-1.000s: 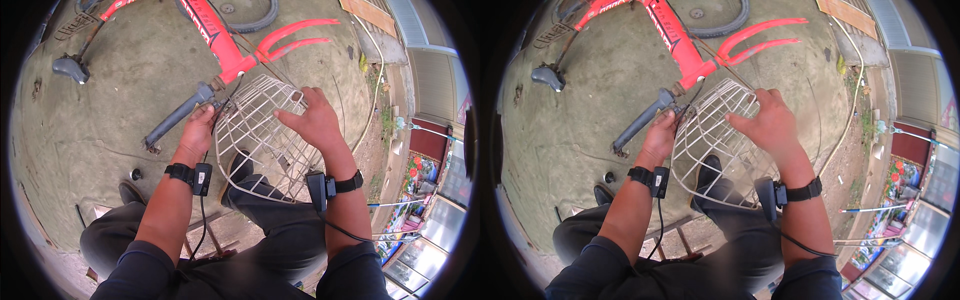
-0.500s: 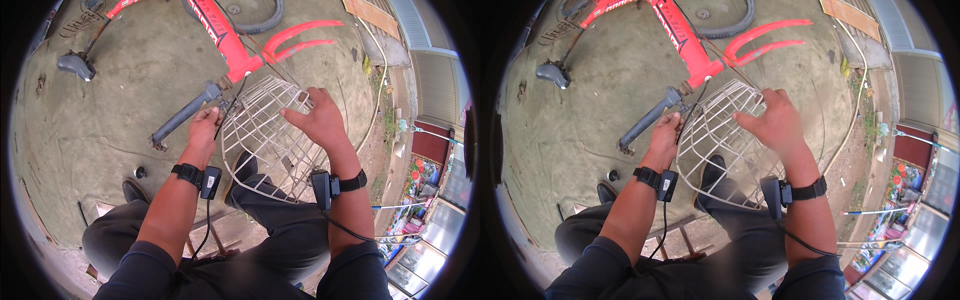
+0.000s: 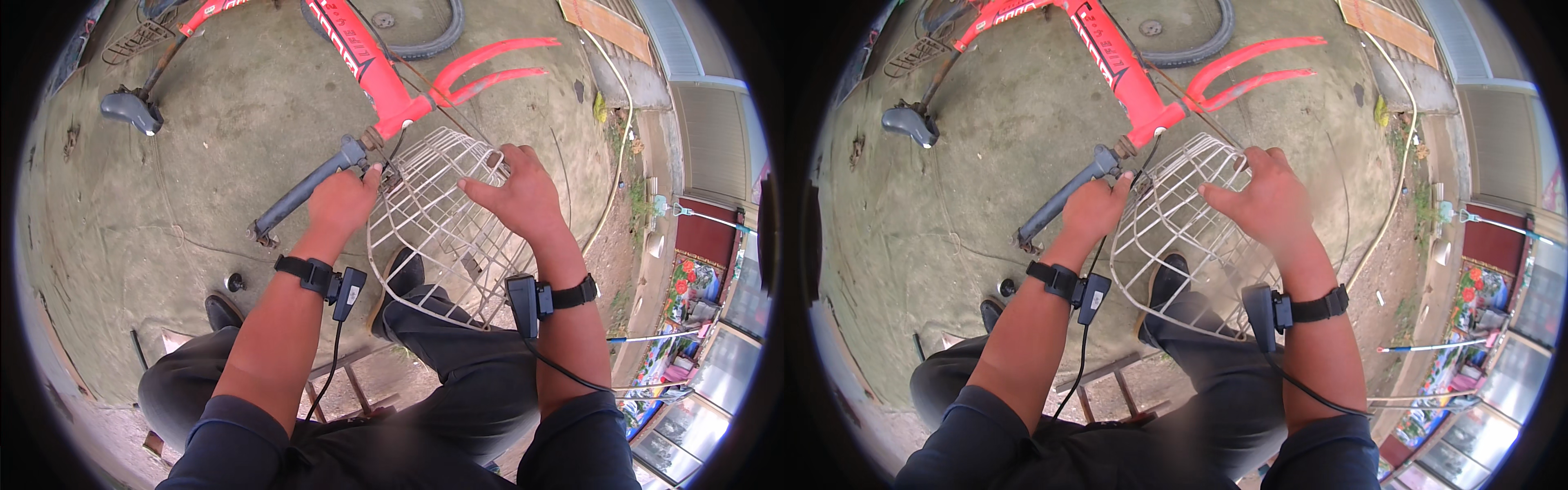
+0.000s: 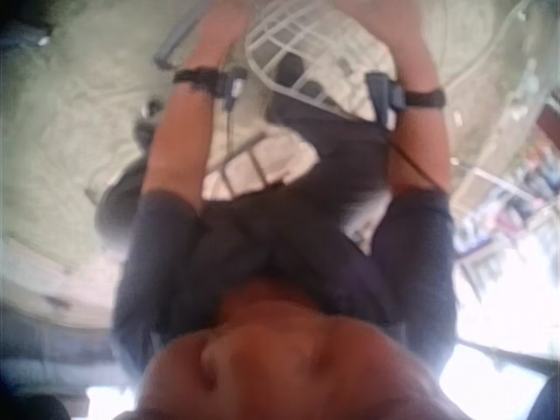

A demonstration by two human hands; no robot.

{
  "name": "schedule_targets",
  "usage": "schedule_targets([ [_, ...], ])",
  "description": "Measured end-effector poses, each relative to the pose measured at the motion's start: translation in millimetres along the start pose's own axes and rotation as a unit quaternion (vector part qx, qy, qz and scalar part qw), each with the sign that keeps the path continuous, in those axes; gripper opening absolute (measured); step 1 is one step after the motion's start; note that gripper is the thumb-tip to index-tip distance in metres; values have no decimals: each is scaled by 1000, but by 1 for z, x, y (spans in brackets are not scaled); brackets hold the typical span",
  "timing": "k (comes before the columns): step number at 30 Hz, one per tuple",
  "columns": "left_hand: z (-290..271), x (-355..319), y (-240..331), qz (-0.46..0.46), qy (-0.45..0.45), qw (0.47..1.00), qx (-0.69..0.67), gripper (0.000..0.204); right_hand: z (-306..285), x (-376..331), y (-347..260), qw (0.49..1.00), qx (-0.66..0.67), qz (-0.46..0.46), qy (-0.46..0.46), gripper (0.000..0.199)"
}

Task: The person removes a handlebar from a red bicycle, then reattaches it to the stem and secures it with a bolt. The person then positions a front wire basket against the fork and handlebar area, aligning it for attachment.

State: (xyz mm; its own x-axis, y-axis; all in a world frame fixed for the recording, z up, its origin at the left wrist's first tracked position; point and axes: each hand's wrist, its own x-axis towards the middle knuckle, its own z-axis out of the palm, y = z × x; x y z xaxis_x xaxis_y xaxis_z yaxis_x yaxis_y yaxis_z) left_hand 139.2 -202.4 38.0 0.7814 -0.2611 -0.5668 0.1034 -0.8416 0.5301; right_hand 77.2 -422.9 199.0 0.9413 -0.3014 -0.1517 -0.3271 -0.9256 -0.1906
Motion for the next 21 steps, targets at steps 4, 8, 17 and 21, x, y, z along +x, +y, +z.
schedule_targets([
  [4,-15,-2,20,-32,-37,997,54,86,1,-1,-2,1000,14,16,-3,63],
  [8,-24,6,31,-79,-85,992,55,88,-1,-2,-5,999,26,26,-7,59],
  [17,-18,10,25,-68,-65,995,39,92,-1,0,-6,1000,14,17,1,66],
  [21,1,17,10,-43,-33,998,-23,86,-1,0,-5,1000,13,22,-4,59],
])
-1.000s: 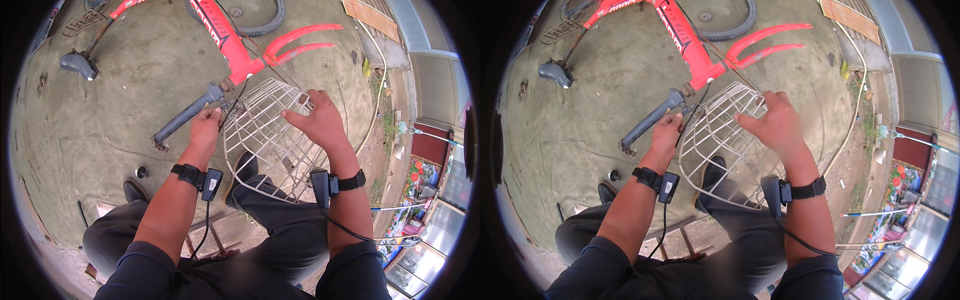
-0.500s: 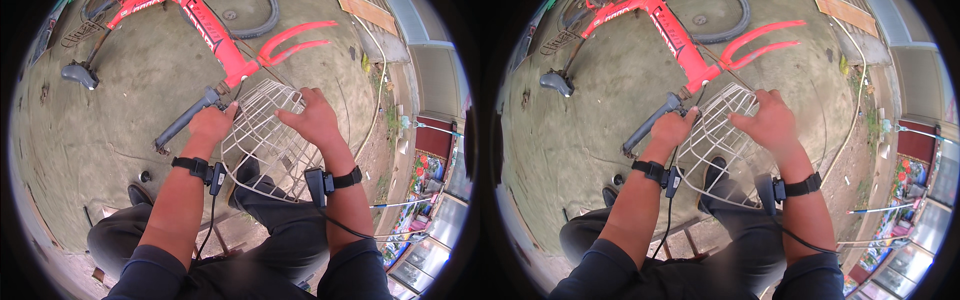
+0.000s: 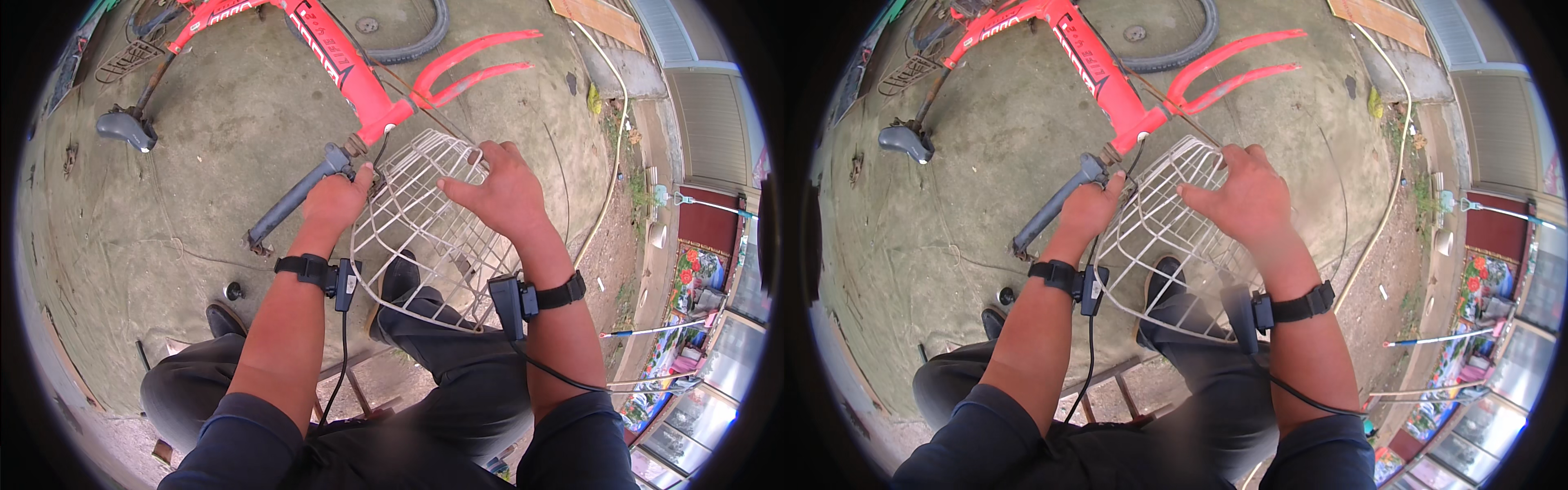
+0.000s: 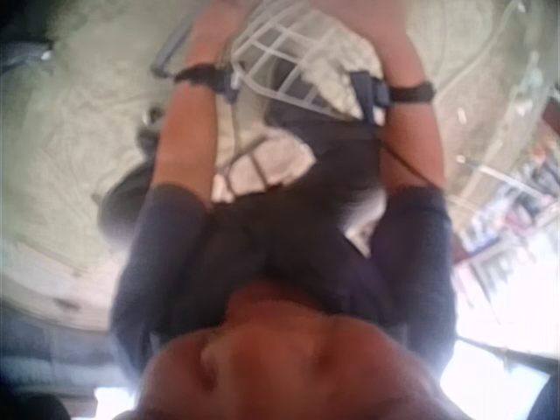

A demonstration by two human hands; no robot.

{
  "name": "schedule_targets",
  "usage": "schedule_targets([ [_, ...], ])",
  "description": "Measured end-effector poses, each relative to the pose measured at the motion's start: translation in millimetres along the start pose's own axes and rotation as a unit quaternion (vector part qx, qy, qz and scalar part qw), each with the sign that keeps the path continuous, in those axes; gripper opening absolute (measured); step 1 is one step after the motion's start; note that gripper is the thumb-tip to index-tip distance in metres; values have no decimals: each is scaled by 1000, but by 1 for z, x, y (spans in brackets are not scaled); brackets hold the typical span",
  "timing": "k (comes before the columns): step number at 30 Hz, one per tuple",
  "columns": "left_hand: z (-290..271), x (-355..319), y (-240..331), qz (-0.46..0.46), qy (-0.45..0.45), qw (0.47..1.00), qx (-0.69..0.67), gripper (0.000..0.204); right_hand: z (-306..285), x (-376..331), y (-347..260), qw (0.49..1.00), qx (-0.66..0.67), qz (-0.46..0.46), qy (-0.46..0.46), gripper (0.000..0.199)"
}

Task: The person removes a handlebar from a red bicycle, then reattaches it to the stem and secures it with a bolt. The person then positions a front wire basket against the fork and handlebar area, aligning it for attachment.

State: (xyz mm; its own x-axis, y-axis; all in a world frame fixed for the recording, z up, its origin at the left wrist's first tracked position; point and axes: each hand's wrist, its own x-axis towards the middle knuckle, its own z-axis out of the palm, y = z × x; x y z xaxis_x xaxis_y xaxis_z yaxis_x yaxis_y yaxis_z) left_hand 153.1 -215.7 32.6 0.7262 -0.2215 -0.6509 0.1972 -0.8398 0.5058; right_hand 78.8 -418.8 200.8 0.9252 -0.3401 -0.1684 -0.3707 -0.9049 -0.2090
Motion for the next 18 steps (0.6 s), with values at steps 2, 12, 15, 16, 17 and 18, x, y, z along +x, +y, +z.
schedule_targets([
  [2,13,4,-10,19,45,997,-53,82,0,0,0,1000,-2,-7,6,59],
  [12,26,-12,-20,19,53,927,-370,52,-3,0,2,1000,10,-3,-15,59],
  [15,33,-14,-15,7,109,891,-440,45,-5,-1,2,1000,19,1,-24,59],
  [16,37,-13,-15,8,116,870,-479,42,-4,-1,3,1000,18,-1,-20,59],
  [17,40,-12,-17,-4,116,847,-518,38,-4,-1,3,1000,16,-3,-19,59],
  [18,44,-10,-19,10,98,810,-578,35,-3,0,4,1000,16,-6,-15,59],
])
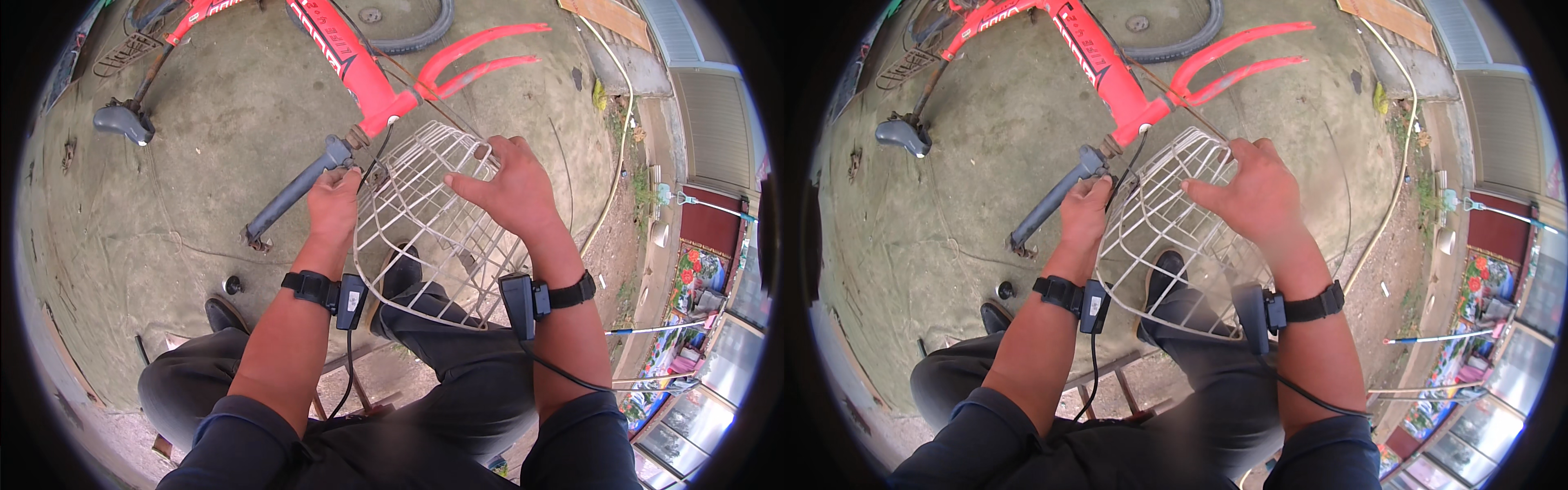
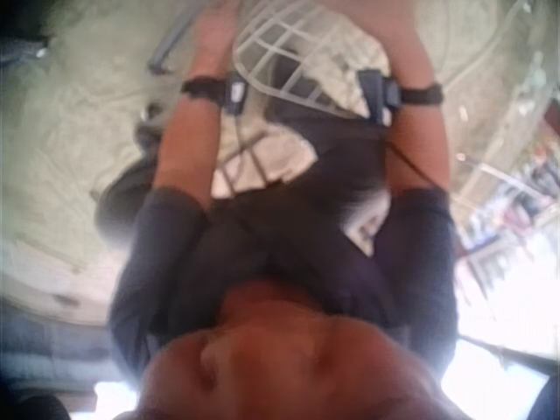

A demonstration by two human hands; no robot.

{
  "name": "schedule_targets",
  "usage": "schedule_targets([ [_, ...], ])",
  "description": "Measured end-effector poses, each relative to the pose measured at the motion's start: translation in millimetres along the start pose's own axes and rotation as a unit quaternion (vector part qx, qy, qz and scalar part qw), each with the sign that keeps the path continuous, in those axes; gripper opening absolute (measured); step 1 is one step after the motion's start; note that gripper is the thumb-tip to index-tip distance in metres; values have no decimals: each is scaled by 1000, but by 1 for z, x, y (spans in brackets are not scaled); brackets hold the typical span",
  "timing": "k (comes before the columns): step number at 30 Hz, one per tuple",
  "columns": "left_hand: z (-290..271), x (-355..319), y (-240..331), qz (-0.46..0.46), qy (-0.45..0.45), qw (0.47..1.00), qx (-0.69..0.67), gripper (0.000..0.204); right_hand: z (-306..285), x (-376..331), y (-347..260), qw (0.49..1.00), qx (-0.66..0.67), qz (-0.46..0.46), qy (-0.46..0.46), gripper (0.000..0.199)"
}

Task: The person removes a handlebar from a red bicycle, then reattaches it to the stem and secures it with a bolt. The person then positions a front wire basket against the fork and handlebar area, aligning it for attachment.

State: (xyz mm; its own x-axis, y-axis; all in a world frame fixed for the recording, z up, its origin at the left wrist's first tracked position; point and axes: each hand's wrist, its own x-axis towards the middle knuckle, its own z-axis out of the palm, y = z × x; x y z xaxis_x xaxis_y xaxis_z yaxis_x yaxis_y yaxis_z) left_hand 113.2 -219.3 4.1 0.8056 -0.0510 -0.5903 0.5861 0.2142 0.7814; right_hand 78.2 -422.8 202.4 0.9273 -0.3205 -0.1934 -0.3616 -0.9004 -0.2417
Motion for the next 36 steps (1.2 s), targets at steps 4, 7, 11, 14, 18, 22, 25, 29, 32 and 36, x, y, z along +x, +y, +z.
schedule_targets([
  [4,-10,4,-13,-53,-66,979,-185,28,3,1,2,1000,0,-4,5,60],
  [7,-18,3,-17,-69,-103,966,-225,27,2,-1,2,1000,9,-4,5,60],
  [11,-22,6,-18,-103,-111,956,-250,27,1,-1,2,1000,7,2,-1,61],
  [14,-25,9,-20,-108,-131,955,-244,24,2,-1,0,1000,1,-15,19,62],
  [18,-35,11,-25,-113,-94,979,-139,20,0,0,-1,1000,9,0,-7,63],
  [22,-40,15,-34,-125,-76,987,-67,16,0,2,-1,1000,-5,-10,10,64],
  [25,-35,20,-39,-152,-74,983,-67,17,1,1,-1,1000,0,-13,3,63],
  [29,-26,24,-33,-159,-94,978,-98,20,2,-1,-2,1000,-1,-14,6,62],
  [32,-25,18,-18,-125,-86,988,-24,30,2,-2,-2,1000,2,-9,4,61],
  [36,-17,8,2,-141,-100,985,2,42,2,-1,-4,1000,2,-8,11,60],
])
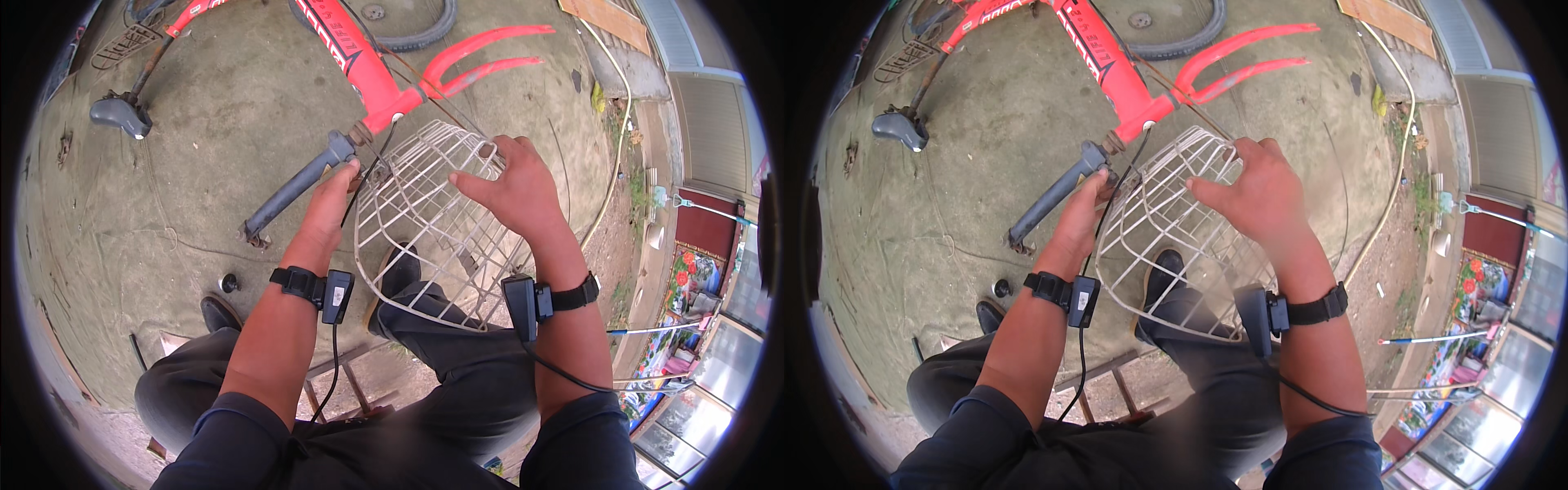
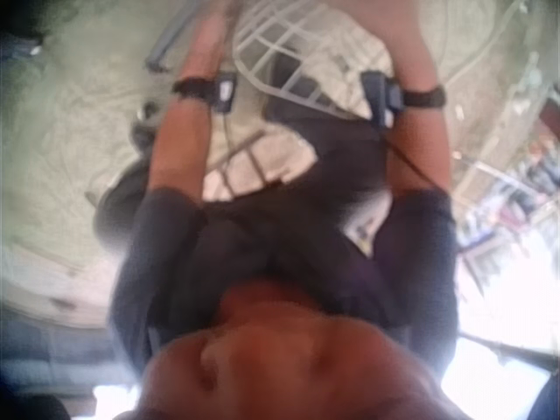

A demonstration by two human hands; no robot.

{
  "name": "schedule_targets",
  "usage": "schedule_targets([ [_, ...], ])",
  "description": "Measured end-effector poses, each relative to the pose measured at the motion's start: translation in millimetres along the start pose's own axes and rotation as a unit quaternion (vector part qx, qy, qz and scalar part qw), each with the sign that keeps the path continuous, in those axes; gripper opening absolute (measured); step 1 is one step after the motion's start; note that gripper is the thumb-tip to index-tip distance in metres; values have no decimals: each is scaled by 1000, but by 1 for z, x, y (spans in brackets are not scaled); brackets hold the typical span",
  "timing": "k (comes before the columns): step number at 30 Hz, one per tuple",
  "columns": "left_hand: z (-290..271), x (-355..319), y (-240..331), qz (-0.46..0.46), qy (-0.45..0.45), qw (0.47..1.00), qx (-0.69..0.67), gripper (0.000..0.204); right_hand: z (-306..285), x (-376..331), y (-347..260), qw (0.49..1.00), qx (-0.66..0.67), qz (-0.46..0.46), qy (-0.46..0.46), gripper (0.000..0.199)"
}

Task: The person removes a handlebar from a red bicycle, then reattaches it to the stem and secures it with a bolt. The person then positions a front wire basket against the fork and handlebar area, aligning it for attachment.

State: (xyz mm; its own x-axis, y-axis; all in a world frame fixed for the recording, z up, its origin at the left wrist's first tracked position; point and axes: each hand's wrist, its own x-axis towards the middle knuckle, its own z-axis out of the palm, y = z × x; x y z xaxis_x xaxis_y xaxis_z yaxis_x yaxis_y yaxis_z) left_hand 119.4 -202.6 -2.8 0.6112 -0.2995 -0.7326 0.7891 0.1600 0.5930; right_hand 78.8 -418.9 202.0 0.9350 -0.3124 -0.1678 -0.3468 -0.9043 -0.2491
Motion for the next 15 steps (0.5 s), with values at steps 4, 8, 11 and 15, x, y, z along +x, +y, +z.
schedule_targets([
  [4,6,4,0,-33,-75,992,-92,44,0,-2,1,1000,7,3,-5,60],
  [8,-10,8,-10,-9,-145,979,-143,45,1,0,1,1000,6,0,-2,59],
  [11,-18,12,-19,13,-186,969,-162,47,0,1,4,1000,9,9,-8,59],
  [15,-19,15,-24,4,-182,967,-178,49,1,1,4,1000,8,3,0,60],
])
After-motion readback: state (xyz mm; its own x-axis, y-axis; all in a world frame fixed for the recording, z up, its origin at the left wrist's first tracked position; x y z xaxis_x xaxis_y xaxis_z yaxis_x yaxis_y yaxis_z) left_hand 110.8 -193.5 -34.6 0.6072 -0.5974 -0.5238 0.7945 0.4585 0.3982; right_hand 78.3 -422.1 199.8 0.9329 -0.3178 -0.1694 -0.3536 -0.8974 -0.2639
